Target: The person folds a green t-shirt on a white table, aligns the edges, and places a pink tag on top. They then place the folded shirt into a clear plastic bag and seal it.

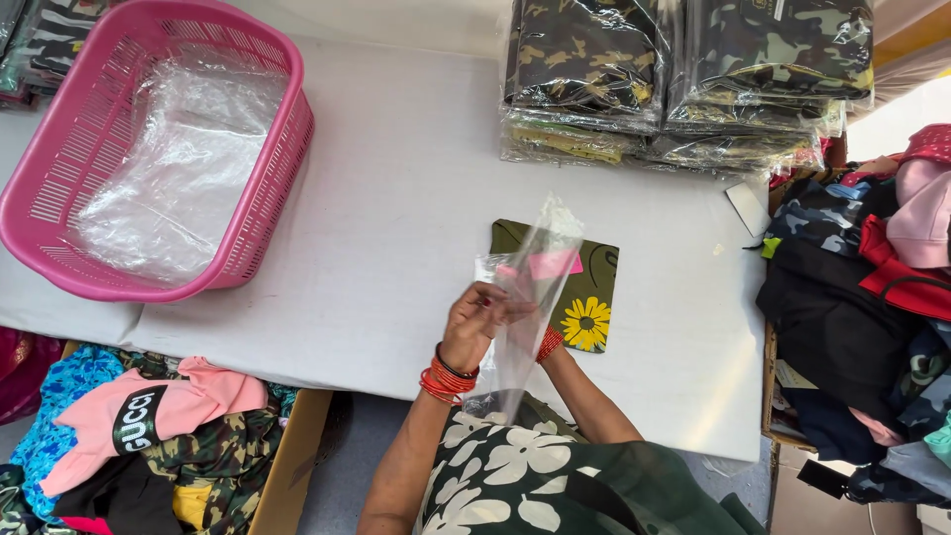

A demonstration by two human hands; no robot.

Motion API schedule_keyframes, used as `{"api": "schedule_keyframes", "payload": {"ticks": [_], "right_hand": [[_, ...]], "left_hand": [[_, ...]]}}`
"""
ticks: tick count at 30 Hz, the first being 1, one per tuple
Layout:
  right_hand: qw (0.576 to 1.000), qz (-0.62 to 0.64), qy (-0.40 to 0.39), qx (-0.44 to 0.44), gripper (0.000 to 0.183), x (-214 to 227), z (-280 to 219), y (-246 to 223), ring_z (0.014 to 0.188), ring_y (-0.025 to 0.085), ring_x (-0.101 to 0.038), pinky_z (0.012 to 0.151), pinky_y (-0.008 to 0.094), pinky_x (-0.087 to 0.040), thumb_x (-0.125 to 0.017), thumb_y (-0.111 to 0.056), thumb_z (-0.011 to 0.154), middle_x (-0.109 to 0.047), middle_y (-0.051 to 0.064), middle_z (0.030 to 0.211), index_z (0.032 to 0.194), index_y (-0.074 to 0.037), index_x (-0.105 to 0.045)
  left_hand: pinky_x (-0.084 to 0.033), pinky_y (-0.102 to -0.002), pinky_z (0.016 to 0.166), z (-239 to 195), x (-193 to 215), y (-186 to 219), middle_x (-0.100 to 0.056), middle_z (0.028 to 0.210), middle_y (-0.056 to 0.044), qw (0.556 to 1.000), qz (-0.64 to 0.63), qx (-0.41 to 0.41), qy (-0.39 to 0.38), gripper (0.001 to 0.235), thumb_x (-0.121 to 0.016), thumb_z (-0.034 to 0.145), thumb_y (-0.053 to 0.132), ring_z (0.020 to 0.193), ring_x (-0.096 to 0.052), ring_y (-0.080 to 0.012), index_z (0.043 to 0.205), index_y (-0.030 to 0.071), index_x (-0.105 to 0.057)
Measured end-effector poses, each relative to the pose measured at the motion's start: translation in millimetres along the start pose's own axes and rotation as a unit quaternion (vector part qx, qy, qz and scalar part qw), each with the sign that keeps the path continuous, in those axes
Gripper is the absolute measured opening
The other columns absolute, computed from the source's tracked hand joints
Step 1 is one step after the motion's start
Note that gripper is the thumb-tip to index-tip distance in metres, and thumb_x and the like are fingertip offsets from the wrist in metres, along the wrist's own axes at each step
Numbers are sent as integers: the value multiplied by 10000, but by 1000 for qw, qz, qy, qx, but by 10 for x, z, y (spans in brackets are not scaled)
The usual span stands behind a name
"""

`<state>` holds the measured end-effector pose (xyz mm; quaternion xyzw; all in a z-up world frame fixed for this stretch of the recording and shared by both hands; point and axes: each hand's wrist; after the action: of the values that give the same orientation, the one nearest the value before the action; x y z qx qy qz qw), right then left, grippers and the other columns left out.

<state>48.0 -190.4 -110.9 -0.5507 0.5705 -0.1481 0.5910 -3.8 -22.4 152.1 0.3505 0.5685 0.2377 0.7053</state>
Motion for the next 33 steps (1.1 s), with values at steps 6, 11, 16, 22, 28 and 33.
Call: {"api": "schedule_keyframes", "payload": {"ticks": [6, 11, 16, 22, 28, 33], "right_hand": [[872, 455, -145, -108, 518, -1128, -466, -1243, 1181, 366, -637, 986, 637, -523, -689, -316, 897, -693, 84, 1212, 1376, -130, -621], [977, 198, -19, -80, 178, -541, -486, -773, 958, 208, -680, 837, 399, -601, -668, -146, 1096, -702, 74, 1078, 1258, -78, -696], [981, 93, 163, -41, 128, -408, -596, -1214, 871, 227, -755, 750, 380, -642, -625, -131, 994, -742, 83, 982, 1104, -72, -649], [974, 102, 201, -40, 151, -321, -538, -883, 883, 249, -759, 781, 407, -670, -634, -120, 1001, -712, 117, 1006, 1127, -38, -616], [954, 126, 260, -76, 152, -508, -415, -784, 909, 239, -763, 776, 392, -667, -602, -90, 998, -730, 182, 1160, 1144, -46, -602], [954, 131, 259, -80, 166, -634, -260, -580, 940, 253, -773, 810, 386, -659, -586, -83, 996, -731, 173, 1159, 1159, -54, -565]], "left_hand": [[-496, -626, 944, 72, 487, 347, -620, 902, -65, 866, -499, 18, -30, 251, -556, 1012, 85, 921, -680, -286, 1251, 61, -626], [-567, -499, 878, -112, 1532, 394, -627, 825, -36, 957, -134, -87, 241, 210, -572, 967, 51, 725, -642, -182, 1167, 71, -632], [-608, -287, 609, -397, 1994, 732, -604, 869, -42, 849, 300, -75, 428, 184, -461, 1117, 124, 681, -642, -120, 1176, 44, -616], [-614, -392, 790, -361, 2006, 681, -710, 1091, -107, 689, 532, 13, 492, 270, -439, 1086, 59, 925, -724, -269, 1297, 36, -606], [-325, -561, 1125, -5, 1455, 404, -536, 1428, -201, 524, 748, -95, 397, 613, -697, 876, 13, 1402, -425, -406, 1457, 31, -504], [-276, -536, 1213, 20, 1069, -677, -504, 1477, -148, 622, 770, -24, 141, 333, -706, 903, 81, 1449, -387, -347, 1225, 136, -644]]}}
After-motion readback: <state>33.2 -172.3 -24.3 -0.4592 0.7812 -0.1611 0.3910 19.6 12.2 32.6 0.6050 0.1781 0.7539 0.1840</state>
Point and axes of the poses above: each hand's wrist, its own z-axis towards the middle knuckle, its own x-axis out of the back of the hand, y = z × x
